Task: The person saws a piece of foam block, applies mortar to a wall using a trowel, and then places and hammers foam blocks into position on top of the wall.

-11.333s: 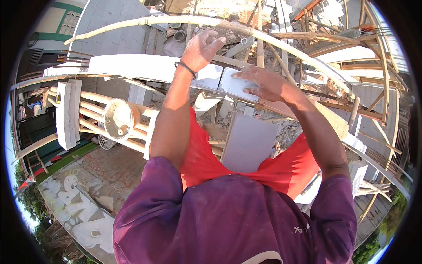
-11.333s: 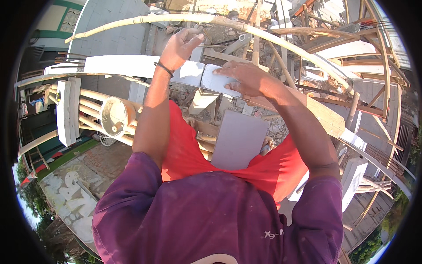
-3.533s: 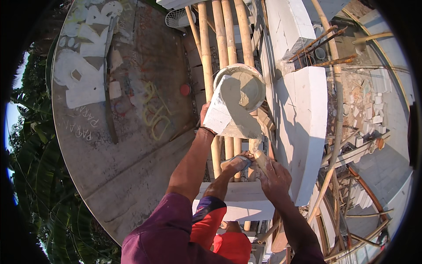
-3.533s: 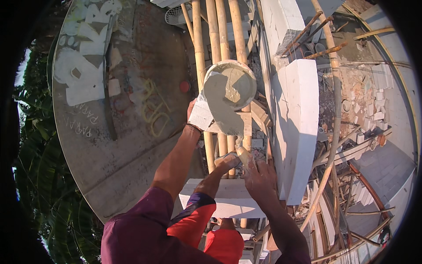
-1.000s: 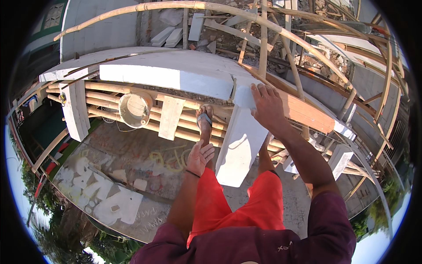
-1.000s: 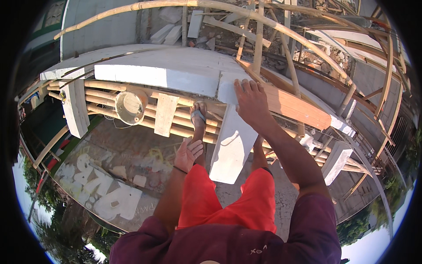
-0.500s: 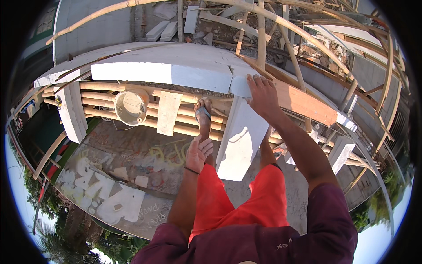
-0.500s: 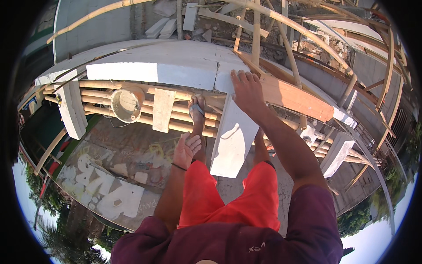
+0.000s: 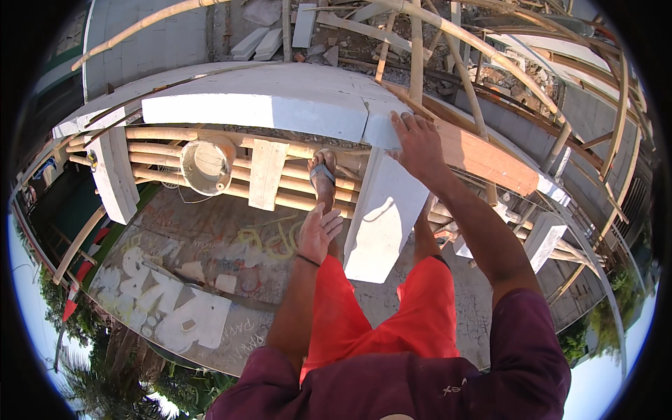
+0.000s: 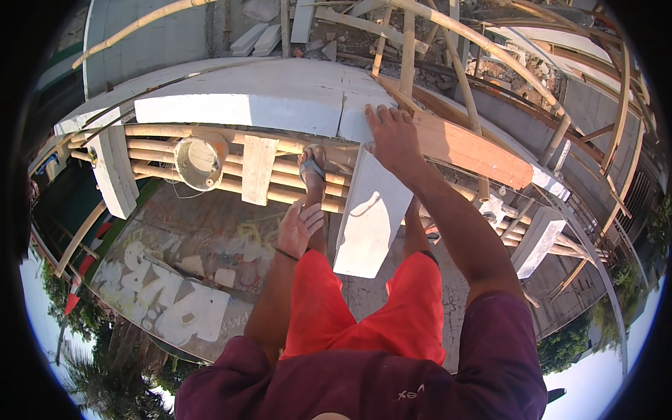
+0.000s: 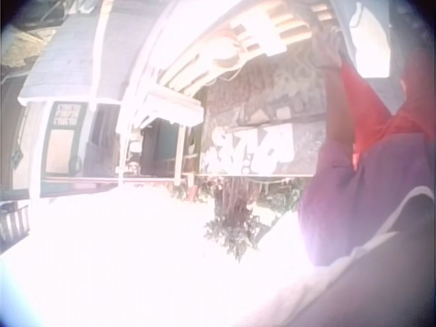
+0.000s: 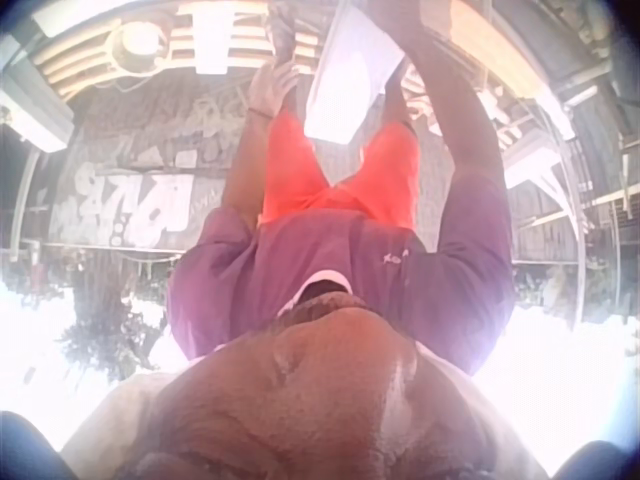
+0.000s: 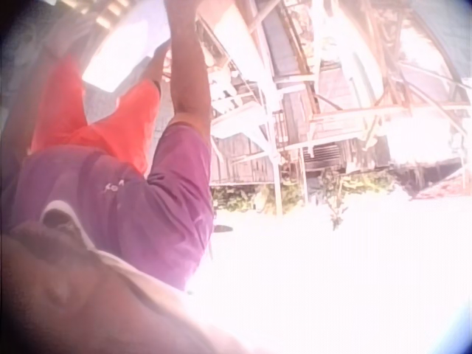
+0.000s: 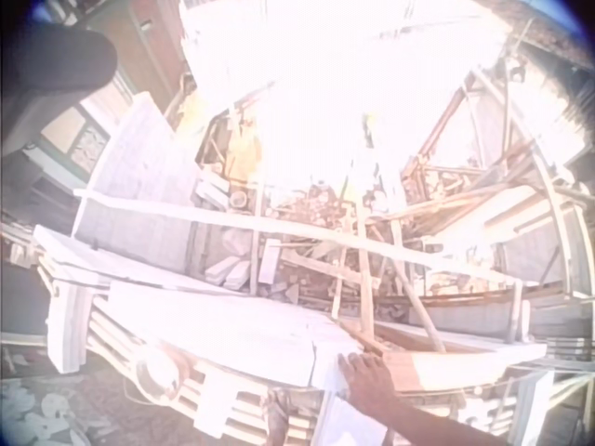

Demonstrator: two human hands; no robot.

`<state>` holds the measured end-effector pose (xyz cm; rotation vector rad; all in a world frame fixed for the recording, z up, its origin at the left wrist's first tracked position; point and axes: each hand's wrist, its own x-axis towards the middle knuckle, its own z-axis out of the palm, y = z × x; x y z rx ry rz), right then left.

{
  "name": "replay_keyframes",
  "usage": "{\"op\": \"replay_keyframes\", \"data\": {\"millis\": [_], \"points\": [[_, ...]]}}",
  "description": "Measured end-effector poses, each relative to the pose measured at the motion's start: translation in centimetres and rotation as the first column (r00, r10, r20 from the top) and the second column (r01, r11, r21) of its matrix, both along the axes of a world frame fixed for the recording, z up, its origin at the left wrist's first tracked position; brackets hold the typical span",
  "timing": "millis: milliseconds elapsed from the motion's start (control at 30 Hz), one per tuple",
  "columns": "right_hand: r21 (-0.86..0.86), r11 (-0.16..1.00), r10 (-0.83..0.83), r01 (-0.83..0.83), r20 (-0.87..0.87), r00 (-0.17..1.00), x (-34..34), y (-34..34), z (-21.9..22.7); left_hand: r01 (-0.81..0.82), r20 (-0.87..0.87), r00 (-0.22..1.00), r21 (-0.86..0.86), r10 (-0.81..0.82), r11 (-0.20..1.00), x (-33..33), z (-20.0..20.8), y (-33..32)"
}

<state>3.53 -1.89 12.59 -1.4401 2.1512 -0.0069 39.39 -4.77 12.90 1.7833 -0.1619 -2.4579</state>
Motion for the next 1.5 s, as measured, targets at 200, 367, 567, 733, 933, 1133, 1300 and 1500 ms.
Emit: {"op": "replay_keyframes", "data": {"millis": [200,367,567,733,933,1133,1300,1500], "points": [[-0.19,0.98,-0.043,0.055,0.064,0.997,-1.1,1.3,-1.6,0.128,0.069,0.99,-0.073,-0.123,0.989,-4.0,0.8,-0.9],[-0.236,0.965,-0.049,0.114,0.266,0.963,-1.6,1.0,-2.0,0.659,0.464,0.752,-0.556,-0.468,0.506,-8.8,0.2,-3.1],[-0.184,0.976,-0.059,0.12,0.305,0.951,-2.2,1.3,-2.1,0.566,0.831,0.477,-0.541,-0.287,-0.622,-21.3,0.2,-10.7],[-0.305,0.942,-0.102,0.142,0.143,0.985,-4.1,2.9,1.1,0.452,0.873,0.079,-0.462,-0.481,-0.763,-23.7,-4.2,-13.8],[-0.503,0.623,-0.655,0.599,0.083,0.751,-10.1,18.3,9.0,0.411,0.882,0.032,-0.44,-0.469,-0.798,-23.9,-3.1,-15.9],[-0.322,-0.085,-0.943,0.943,0.33,0.027,-2.7,41.8,2.2,0.329,0.861,0.086,-0.5,-0.501,-0.801,-25.2,-5.1,-15.4],[-0.011,-0.166,-0.985,0.986,-0.049,-0.166,10.6,49.0,-11.6,0.357,0.849,0.045,-0.506,-0.527,-0.785,-24.8,-4.0,-16.2],[0.344,-0.44,-0.864,0.83,-0.414,-0.287,19.6,56.7,-24.1,0.376,0.83,0.022,-0.523,-0.557,-0.765,-26.4,-4.2,-12.9]]}}
